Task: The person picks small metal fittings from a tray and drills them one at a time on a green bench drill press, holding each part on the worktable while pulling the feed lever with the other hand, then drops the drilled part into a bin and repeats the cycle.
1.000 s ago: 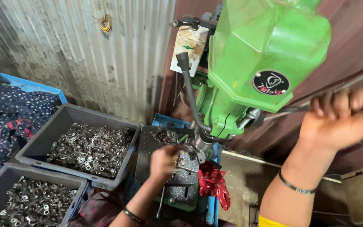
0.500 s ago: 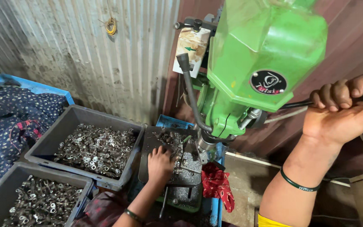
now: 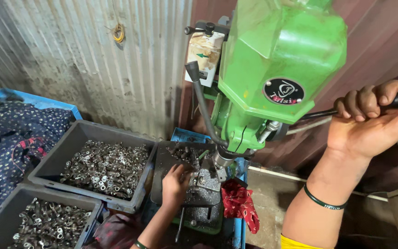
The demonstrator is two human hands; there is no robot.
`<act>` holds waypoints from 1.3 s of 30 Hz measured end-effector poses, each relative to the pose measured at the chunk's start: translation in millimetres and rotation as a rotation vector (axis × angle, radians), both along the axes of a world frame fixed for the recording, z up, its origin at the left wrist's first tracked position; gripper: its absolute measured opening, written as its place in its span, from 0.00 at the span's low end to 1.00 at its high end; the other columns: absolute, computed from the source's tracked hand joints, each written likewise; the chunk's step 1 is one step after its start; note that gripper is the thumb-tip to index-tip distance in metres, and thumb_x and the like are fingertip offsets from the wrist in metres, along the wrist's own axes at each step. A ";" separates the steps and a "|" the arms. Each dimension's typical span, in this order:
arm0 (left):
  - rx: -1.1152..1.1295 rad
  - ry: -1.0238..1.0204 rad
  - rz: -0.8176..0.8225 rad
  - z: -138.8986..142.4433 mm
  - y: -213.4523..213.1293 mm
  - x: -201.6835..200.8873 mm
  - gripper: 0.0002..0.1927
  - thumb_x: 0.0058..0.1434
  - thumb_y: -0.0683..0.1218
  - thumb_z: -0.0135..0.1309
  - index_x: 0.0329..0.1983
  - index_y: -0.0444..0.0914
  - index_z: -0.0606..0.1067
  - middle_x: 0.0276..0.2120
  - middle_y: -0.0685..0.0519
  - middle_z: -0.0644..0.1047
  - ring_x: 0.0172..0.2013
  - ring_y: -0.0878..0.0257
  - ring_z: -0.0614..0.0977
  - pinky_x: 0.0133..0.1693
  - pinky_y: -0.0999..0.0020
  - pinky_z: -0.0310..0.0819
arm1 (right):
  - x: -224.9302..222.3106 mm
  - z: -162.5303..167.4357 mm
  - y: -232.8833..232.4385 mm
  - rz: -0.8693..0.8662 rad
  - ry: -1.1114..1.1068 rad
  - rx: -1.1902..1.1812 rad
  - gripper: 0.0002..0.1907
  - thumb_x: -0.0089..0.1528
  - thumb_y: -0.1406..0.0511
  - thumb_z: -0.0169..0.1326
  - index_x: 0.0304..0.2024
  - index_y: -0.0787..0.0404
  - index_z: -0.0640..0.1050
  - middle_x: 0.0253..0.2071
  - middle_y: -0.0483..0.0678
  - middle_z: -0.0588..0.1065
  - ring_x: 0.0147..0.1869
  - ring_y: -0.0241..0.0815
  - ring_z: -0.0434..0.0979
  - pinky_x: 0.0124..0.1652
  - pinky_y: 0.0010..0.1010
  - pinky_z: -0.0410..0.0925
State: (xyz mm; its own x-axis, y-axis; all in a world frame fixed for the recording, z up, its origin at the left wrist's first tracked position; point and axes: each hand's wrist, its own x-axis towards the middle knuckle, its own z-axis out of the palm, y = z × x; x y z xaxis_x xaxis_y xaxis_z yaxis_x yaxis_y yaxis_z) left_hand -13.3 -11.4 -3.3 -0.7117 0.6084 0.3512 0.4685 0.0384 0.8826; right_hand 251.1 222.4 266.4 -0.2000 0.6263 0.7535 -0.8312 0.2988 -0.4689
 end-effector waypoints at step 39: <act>-0.030 0.358 0.052 -11.4 47.1 12.4 0.17 0.54 0.53 0.64 0.41 0.39 0.78 0.37 0.49 0.83 0.47 0.40 0.78 0.54 0.36 0.60 | 32.1 -130.9 -76.9 -0.044 0.149 0.287 0.19 0.64 0.51 0.43 0.26 0.55 0.59 0.20 0.43 0.56 0.29 0.39 0.54 0.38 0.32 0.60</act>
